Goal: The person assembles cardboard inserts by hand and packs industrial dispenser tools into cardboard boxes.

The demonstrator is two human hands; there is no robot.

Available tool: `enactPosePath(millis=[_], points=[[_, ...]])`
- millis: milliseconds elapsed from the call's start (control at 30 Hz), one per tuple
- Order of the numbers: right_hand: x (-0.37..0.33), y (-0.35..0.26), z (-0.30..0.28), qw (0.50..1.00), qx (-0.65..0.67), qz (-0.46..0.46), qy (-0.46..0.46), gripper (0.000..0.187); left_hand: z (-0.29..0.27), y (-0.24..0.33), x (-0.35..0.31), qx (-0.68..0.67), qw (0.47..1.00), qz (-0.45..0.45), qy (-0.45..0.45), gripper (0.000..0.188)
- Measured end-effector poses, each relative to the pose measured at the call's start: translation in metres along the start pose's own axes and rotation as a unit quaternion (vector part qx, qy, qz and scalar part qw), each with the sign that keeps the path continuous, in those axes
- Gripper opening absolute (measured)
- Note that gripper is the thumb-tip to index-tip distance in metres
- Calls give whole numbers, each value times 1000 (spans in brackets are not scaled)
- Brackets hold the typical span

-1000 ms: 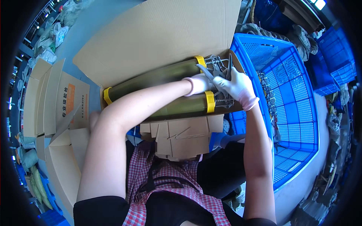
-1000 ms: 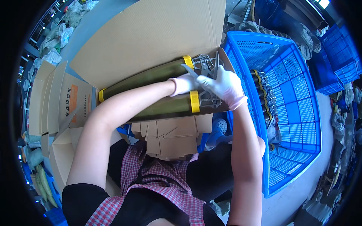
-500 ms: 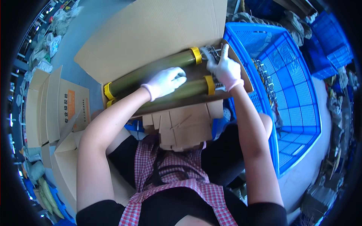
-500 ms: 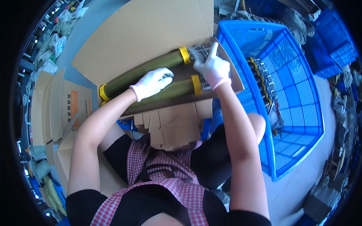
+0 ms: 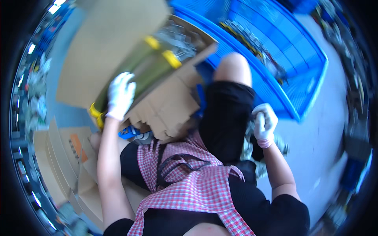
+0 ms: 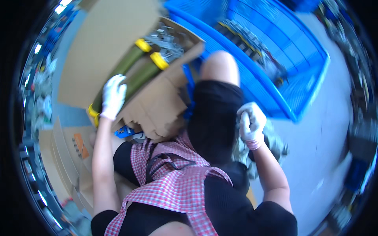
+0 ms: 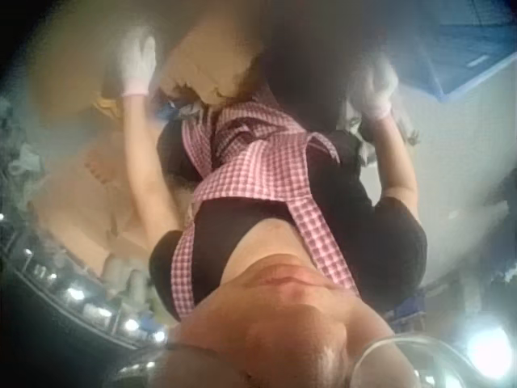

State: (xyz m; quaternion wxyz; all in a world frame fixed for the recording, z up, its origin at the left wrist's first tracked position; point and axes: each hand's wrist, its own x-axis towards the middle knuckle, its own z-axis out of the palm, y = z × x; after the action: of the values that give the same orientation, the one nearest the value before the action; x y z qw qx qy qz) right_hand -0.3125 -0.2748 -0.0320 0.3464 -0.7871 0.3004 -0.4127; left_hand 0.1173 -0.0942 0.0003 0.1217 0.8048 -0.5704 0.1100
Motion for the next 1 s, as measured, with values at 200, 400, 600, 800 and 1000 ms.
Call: enactPosePath(millis=[200,400,600,800,1000], points=[[-274,250,-44,837,-273,365,-302,24,5,-34,-53,-67,989,-126,-26,32],[-289,308,39,611,-237,751,-78,77,-6,-29,-44,-6,984,-147,-102,35],[-317,324,46,778,-144,566,-232,33,-21,-4,-31,27,984,-119,-129,35],[-343,260,-35,890,-222,394,64,20,-16,-7,-28,-10,990,-98,-103,33],[-236,146,-89,852,100,442,263,15,-23,40,-23,-75,991,-91,66,30]])
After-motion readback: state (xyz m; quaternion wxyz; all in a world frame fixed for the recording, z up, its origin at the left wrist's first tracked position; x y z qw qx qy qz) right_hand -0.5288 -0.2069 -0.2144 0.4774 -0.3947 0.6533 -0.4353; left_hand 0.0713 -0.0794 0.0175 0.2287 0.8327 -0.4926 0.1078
